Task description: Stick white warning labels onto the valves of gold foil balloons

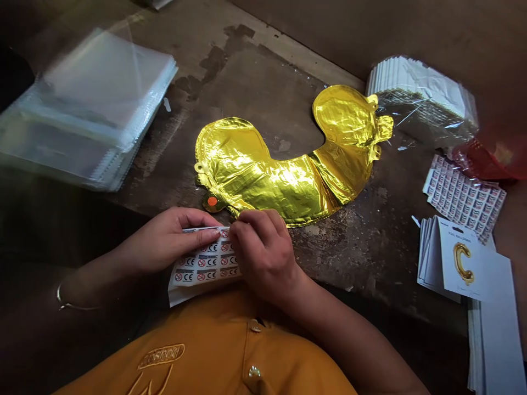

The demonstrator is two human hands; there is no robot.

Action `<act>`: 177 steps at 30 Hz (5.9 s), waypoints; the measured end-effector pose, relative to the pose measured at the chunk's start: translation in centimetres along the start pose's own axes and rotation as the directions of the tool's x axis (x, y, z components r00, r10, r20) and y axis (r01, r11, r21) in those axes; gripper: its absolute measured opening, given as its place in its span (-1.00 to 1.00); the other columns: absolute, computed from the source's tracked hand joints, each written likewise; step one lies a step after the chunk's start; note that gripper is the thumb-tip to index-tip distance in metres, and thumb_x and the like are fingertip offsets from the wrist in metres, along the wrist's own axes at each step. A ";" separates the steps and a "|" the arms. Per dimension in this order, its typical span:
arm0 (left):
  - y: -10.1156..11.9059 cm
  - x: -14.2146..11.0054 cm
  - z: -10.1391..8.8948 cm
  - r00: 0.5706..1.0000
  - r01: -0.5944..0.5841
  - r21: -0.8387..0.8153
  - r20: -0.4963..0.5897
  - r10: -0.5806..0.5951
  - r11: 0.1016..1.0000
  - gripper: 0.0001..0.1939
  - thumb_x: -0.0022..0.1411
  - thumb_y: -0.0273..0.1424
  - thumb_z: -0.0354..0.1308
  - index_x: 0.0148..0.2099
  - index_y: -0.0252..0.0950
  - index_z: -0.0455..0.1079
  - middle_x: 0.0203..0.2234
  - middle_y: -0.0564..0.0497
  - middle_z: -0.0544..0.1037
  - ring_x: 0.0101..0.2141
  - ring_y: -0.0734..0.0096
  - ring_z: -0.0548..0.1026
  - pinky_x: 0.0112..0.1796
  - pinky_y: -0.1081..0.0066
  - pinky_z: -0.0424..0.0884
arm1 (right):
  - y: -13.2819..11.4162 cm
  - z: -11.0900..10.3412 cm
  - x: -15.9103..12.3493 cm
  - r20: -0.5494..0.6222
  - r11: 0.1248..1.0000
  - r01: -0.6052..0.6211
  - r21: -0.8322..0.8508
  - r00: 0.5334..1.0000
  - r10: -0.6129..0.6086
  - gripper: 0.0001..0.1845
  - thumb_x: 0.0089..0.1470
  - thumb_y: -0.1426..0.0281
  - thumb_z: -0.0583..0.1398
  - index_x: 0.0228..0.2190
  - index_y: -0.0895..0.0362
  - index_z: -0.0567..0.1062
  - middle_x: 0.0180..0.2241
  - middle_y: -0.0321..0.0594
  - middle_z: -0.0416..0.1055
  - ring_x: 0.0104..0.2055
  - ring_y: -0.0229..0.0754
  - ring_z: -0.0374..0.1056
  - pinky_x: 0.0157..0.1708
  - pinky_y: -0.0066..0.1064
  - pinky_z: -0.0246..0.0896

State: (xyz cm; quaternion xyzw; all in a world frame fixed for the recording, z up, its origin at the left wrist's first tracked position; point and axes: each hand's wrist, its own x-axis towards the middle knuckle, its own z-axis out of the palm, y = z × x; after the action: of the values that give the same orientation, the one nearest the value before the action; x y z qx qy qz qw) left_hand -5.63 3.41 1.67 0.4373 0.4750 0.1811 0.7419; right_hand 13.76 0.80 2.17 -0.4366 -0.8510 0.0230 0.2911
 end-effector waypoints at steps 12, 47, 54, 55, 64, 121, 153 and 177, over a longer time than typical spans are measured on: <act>0.1 -1.0 -1.5 0.737 -0.470 0.784 0.097 0.668 0.405 -0.83 0.28 -0.40 0.08 -0.20 -0.27 0.50 -0.21 -0.01 0.59 -0.18 0.35 0.53 -0.14 0.36 0.42 | 1.1 -2.4 3.5 0.099 0.709 -0.544 0.449 0.819 0.565 -0.93 0.09 0.38 0.19 -0.41 0.11 0.41 -0.41 -0.27 0.38 -0.35 -0.24 0.32 -0.33 -0.35 0.25; -2.6 1.6 -3.3 0.587 -0.502 0.864 0.306 0.749 0.041 -0.79 0.30 -0.51 0.00 -0.11 -0.37 0.44 0.06 -0.21 0.47 0.14 0.19 0.35 0.14 0.16 0.32 | 1.4 4.8 4.4 0.032 0.775 -0.588 0.231 0.801 0.598 -0.86 0.03 0.36 0.21 -0.53 0.11 0.47 -0.50 -0.26 0.41 -0.37 -0.20 0.28 -0.32 -0.29 0.19; -2.7 1.6 -3.2 0.593 -0.492 0.870 0.308 0.744 0.031 -0.79 0.29 -0.52 0.01 -0.11 -0.38 0.44 0.07 -0.21 0.46 0.15 0.19 0.34 0.16 0.18 0.30 | 1.4 4.9 4.5 0.025 0.785 -0.583 0.209 0.806 0.591 -0.86 0.04 0.37 0.21 -0.53 0.12 0.47 -0.50 -0.26 0.41 -0.35 -0.19 0.28 -0.30 -0.28 0.18; -2.7 1.6 -3.2 0.593 -0.491 0.870 0.306 0.745 0.034 -0.79 0.30 -0.52 0.01 -0.10 -0.38 0.44 0.07 -0.21 0.46 0.15 0.19 0.35 0.16 0.17 0.31 | 1.3 4.8 4.5 0.019 0.789 -0.580 0.203 0.808 0.589 -0.86 0.04 0.37 0.21 -0.53 0.11 0.47 -0.50 -0.26 0.41 -0.35 -0.19 0.28 -0.30 -0.27 0.18; -2.8 1.6 -3.1 0.594 -0.476 0.879 0.313 0.741 0.010 -0.78 0.30 -0.53 -0.01 -0.09 -0.36 0.43 0.08 -0.19 0.45 0.15 0.21 0.34 0.15 0.17 0.31 | 1.2 5.1 4.4 0.010 0.803 -0.580 0.139 0.811 0.585 -0.85 0.03 0.37 0.21 -0.54 0.10 0.47 -0.50 -0.26 0.42 -0.34 -0.17 0.28 -0.28 -0.24 0.17; 1.0 0.4 -2.2 0.625 -0.441 0.893 0.380 0.682 -0.093 -0.88 0.26 -0.42 0.10 -0.31 -0.29 0.45 0.12 -0.13 0.36 0.13 0.08 0.29 0.18 0.06 0.19 | 5.9 2.8 6.3 0.507 0.718 -0.624 0.307 0.746 0.432 -0.74 0.04 0.27 0.15 -0.57 0.17 0.42 -0.61 -0.36 0.24 -0.51 -0.34 0.10 -0.51 -0.48 -0.03; 1.1 2.6 -2.1 0.667 -0.558 0.829 0.466 0.581 -0.025 -0.80 0.33 -0.40 -0.02 -0.31 -0.29 0.37 -0.05 -0.11 0.51 0.05 0.15 0.36 0.02 0.19 0.40 | 5.3 -0.4 4.2 0.274 0.928 -0.370 -0.042 0.889 0.367 -0.83 -0.02 0.54 0.15 -0.40 0.17 0.55 -0.20 -0.06 0.50 -0.12 -0.05 0.34 -0.11 -0.21 0.23; 1.8 1.4 -1.6 0.680 -0.608 0.760 0.351 0.644 0.228 -0.83 0.29 -0.42 0.02 -0.28 -0.28 0.43 -0.06 -0.08 0.53 -0.03 0.26 0.44 -0.05 0.30 0.38 | 7.0 -5.7 3.7 0.096 0.878 -0.475 0.067 0.879 0.468 -0.65 0.00 0.29 0.27 -0.14 0.11 0.51 -0.17 -0.13 0.50 -0.11 -0.11 0.38 -0.09 -0.33 0.22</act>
State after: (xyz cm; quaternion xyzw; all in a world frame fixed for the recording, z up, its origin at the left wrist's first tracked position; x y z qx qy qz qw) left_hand -6.06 6.11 2.17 0.8818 0.2974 0.2206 0.2920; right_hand 20.11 6.68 6.59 -0.6161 -0.7278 0.1476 0.2626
